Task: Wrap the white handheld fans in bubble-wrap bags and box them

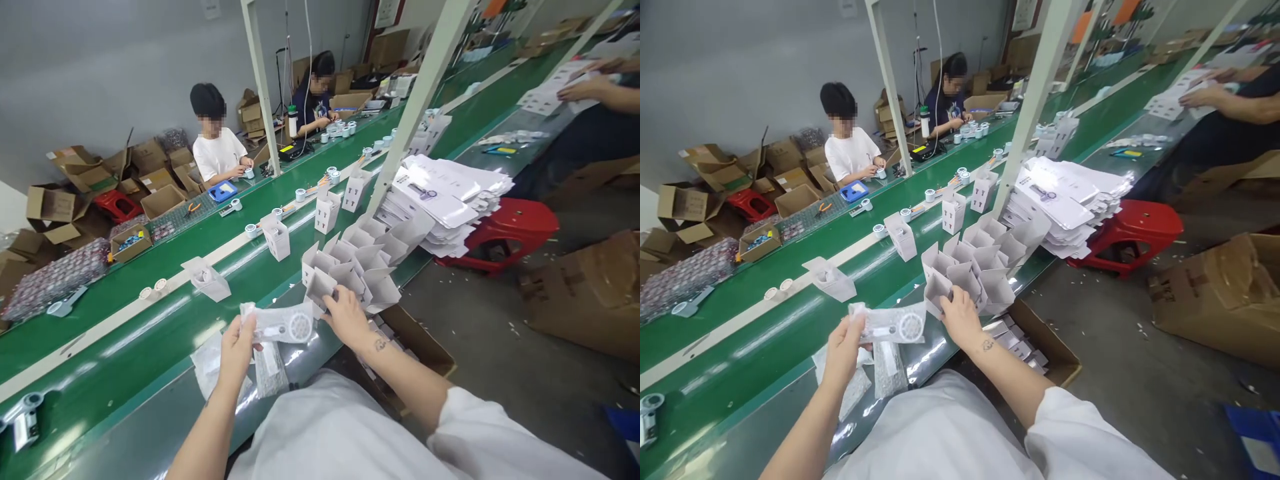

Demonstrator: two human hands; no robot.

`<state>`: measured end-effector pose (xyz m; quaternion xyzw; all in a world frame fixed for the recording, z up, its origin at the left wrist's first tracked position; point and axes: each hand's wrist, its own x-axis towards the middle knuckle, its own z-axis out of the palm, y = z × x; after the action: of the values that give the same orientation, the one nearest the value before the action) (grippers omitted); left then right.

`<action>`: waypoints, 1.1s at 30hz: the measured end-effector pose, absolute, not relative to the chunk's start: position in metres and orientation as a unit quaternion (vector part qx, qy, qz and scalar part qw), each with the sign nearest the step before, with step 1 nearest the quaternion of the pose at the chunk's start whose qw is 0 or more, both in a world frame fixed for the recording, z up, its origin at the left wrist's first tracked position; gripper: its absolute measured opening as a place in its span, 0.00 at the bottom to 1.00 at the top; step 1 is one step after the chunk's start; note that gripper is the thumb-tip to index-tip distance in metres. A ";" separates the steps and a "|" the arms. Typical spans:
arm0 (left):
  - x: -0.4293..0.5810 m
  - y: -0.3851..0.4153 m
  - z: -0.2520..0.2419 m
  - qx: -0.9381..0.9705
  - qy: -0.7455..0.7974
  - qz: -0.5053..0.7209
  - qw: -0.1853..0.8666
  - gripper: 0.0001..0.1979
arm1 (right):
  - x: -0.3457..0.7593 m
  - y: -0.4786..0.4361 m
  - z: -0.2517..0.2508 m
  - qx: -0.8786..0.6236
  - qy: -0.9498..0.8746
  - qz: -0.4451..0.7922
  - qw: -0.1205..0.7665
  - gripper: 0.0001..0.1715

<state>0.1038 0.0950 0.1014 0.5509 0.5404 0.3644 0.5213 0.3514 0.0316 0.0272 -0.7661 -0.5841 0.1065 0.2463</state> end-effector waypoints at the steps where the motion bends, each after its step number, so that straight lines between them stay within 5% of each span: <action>1: 0.107 0.102 0.105 0.522 0.537 0.388 0.537 0.18 | 0.352 0.034 0.023 -0.760 -0.592 0.101 0.247 0.12; 5: 0.123 0.116 0.109 0.399 0.534 0.435 0.606 0.20 | 0.345 0.037 0.018 -0.663 -0.673 0.118 0.306 0.07; 11: 0.123 0.124 0.085 0.382 0.565 0.425 0.596 0.17 | 0.336 0.052 0.006 -0.536 -0.745 0.248 0.310 0.25; 13: 0.113 0.127 0.079 0.366 0.602 0.442 0.555 0.16 | 0.335 0.065 0.000 -0.530 -0.743 0.259 0.316 0.24; 18: 0.089 0.122 0.087 0.502 0.671 0.401 0.371 0.15 | 0.327 0.095 -0.005 -0.454 -0.759 0.300 0.357 0.19; 24: 0.110 0.101 0.105 0.777 0.571 0.258 -0.057 0.15 | 0.315 0.099 -0.009 -0.446 -0.749 0.309 0.381 0.35; 33: 0.164 0.105 0.114 0.806 0.567 0.068 -0.155 0.12 | 0.296 0.075 -0.022 -0.472 -0.726 0.276 0.417 0.38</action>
<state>0.1645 0.1052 0.1136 0.8063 0.5667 0.0682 -0.1552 0.2955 0.0752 -0.0218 -0.4715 -0.7263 0.2759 0.4172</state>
